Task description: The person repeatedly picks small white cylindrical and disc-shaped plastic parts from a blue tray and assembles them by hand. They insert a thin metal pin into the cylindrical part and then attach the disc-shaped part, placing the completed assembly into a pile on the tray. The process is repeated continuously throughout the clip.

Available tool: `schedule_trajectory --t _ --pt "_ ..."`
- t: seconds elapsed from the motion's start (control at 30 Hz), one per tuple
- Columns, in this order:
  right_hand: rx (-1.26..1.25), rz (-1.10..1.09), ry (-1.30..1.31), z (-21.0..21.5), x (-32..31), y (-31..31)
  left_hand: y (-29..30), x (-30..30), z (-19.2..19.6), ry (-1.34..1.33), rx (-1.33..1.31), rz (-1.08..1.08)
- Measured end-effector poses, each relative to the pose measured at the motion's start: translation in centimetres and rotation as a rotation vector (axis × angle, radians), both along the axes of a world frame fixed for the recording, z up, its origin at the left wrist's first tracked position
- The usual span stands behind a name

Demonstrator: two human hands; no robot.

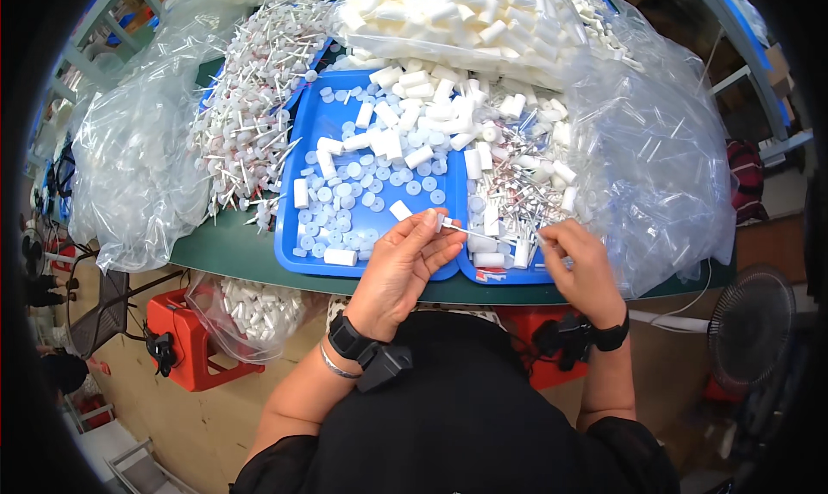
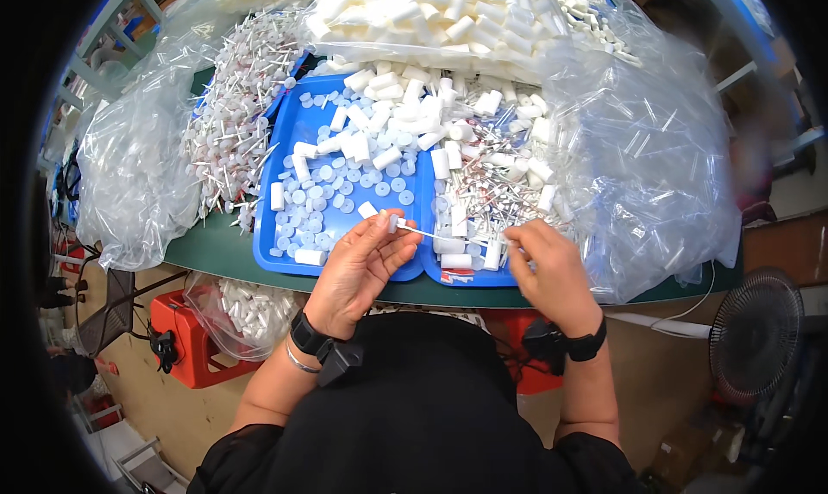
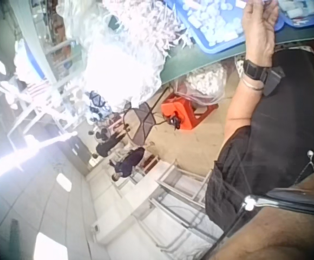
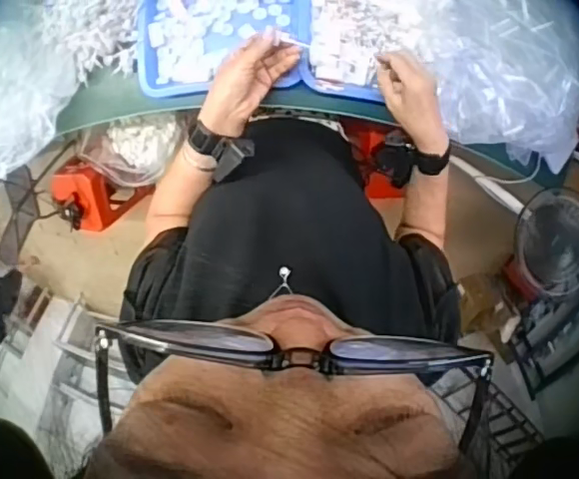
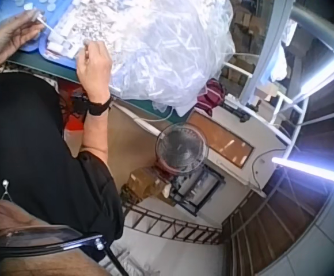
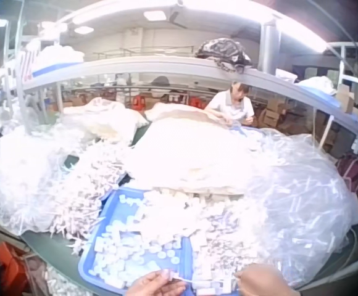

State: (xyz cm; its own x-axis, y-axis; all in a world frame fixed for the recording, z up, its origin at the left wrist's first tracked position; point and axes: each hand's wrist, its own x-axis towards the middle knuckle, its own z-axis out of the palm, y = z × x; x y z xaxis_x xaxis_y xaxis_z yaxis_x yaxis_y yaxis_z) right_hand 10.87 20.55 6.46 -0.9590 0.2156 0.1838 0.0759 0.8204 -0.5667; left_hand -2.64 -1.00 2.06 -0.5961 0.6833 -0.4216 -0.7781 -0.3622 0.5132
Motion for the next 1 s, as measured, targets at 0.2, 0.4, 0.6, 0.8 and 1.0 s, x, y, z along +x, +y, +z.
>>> schedule_trajectory --t 0.2,0.4,0.6,0.8,1.0 --pt "-0.148 0.050 0.096 -0.5 -1.6 -2.8 0.6 0.6 0.3 -0.008 0.039 -0.044" --pt "-0.101 0.059 0.101 -0.4 -2.0 -3.5 0.4 0.6 -0.2 -0.012 0.026 -0.019" --pt "0.032 0.144 0.216 -0.7 -2.5 -3.4 0.4 0.7 -0.7 0.020 0.017 -0.032" --pt "-0.913 0.002 -0.216 -1.0 -3.2 -4.2 0.2 1.2 -0.2 0.138 -0.014 -0.163" --pt "-0.717 0.055 -0.228 -1.2 -3.6 -5.8 -0.8 0.6 0.6 0.228 -0.130 -0.182"
